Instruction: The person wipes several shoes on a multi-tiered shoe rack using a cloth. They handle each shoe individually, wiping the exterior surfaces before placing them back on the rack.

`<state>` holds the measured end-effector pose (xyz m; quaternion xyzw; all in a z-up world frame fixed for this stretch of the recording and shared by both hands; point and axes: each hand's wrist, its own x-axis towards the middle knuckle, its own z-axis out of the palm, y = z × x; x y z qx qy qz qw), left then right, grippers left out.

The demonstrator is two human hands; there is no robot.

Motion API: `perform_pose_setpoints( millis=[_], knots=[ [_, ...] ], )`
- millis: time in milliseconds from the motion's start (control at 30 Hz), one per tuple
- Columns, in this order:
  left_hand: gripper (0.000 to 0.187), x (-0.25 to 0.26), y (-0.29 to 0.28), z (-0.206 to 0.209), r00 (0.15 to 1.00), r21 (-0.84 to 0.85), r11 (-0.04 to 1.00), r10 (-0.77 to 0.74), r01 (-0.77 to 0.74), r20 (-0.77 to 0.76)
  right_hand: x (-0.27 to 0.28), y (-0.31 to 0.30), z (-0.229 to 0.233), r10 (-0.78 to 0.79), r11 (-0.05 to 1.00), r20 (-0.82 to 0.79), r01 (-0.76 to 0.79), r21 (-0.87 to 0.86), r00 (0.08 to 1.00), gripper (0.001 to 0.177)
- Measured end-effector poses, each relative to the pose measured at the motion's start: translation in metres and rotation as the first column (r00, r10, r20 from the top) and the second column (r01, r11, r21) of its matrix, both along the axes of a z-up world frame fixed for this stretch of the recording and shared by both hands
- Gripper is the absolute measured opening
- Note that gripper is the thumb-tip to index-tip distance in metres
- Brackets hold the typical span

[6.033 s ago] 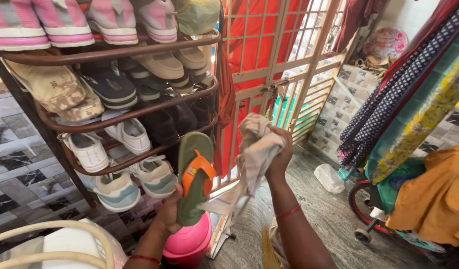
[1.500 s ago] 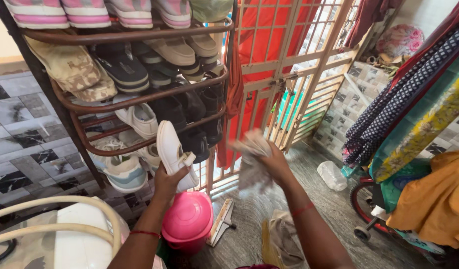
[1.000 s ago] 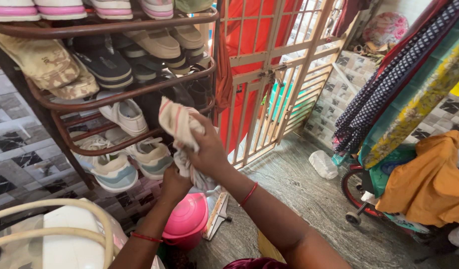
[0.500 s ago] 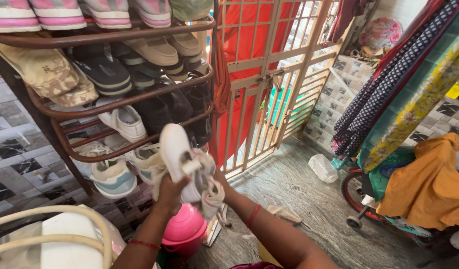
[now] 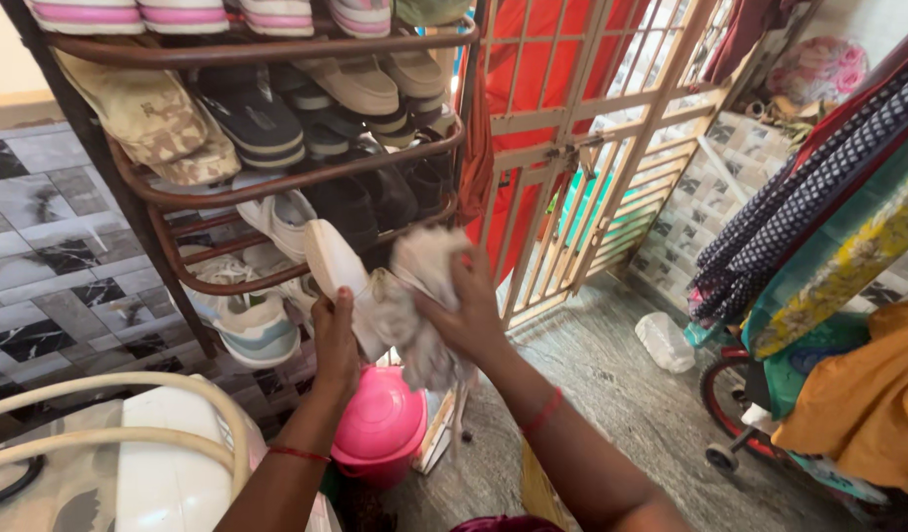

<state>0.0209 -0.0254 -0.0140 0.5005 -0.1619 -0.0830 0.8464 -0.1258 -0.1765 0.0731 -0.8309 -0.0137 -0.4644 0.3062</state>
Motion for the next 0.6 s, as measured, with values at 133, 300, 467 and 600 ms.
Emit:
perform_pose_setpoints(
  millis=[133, 300, 467, 600],
  knots=[
    [0.051, -0.001, -0.001, -0.017, 0.975, -0.036, 0.999, 0.039, -0.032, 0.220, 0.039, 0.057, 0.022, -0.059, 0.976, 0.118, 0.082, -0.204, 0.991, 0.040],
    [0.055, 0.004, 0.017, -0.007, 0.981, -0.100, 0.981, 0.176, -0.168, 0.082, 0.027, 0.080, -0.039, 0.000, 0.939, 0.017, 0.006, -0.344, 1.000, 0.038],
    [0.064, 0.001, 0.022, 0.021, 0.999, -0.267, 0.963, 0.032, -0.036, -0.017, 0.011, 0.039, -0.101, 0.142, 0.939, -0.029, -0.144, -0.312, 0.989, 0.035],
    [0.065, -0.003, 0.034, 0.026, 0.958, -0.353, 0.929, -0.193, 0.109, -0.213, 0.020, 0.005, -0.116, -0.056, 0.990, -0.167, 0.034, -0.134, 0.984, 0.033]
  ],
)
